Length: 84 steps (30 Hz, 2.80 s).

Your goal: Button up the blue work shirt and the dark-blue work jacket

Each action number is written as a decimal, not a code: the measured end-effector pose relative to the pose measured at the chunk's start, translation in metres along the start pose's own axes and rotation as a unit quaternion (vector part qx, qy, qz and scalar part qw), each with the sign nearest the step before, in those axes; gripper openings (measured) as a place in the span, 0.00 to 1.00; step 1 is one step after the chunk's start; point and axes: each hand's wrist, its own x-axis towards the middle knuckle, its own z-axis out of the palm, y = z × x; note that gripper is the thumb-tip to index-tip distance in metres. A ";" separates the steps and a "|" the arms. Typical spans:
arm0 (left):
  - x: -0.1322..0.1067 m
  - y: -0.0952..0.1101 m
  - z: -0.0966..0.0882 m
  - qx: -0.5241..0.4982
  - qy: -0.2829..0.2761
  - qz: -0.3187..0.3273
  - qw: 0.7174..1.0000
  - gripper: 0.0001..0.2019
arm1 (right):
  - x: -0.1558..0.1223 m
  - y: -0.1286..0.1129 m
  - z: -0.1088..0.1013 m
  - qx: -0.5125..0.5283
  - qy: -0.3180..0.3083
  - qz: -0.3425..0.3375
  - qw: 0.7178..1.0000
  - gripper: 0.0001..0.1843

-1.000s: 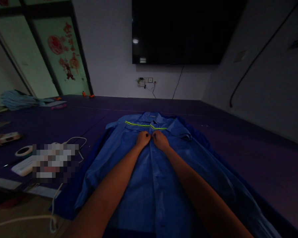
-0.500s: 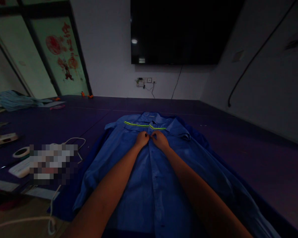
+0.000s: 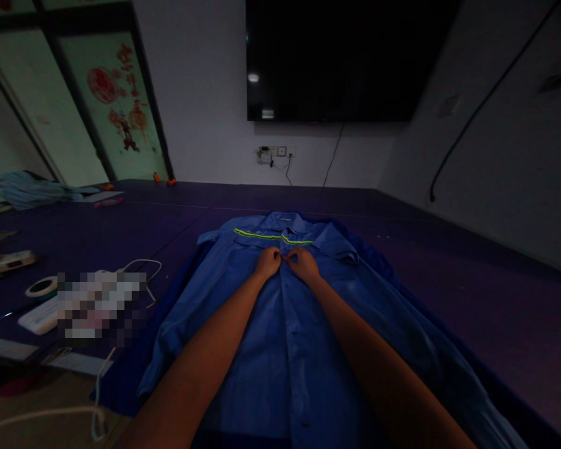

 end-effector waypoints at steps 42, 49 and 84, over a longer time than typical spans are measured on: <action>-0.002 0.001 -0.002 -0.021 0.012 -0.010 1.000 0.03 | 0.002 -0.004 -0.001 0.016 -0.012 0.017 1.000 0.07; -0.002 -0.002 0.000 -0.038 0.015 -0.010 0.999 0.01 | 0.005 0.001 0.004 0.037 -0.009 0.044 0.998 0.08; -0.088 0.026 -0.037 0.019 -0.043 0.089 0.995 0.06 | -0.093 -0.064 -0.059 -0.081 -0.075 -0.006 0.994 0.11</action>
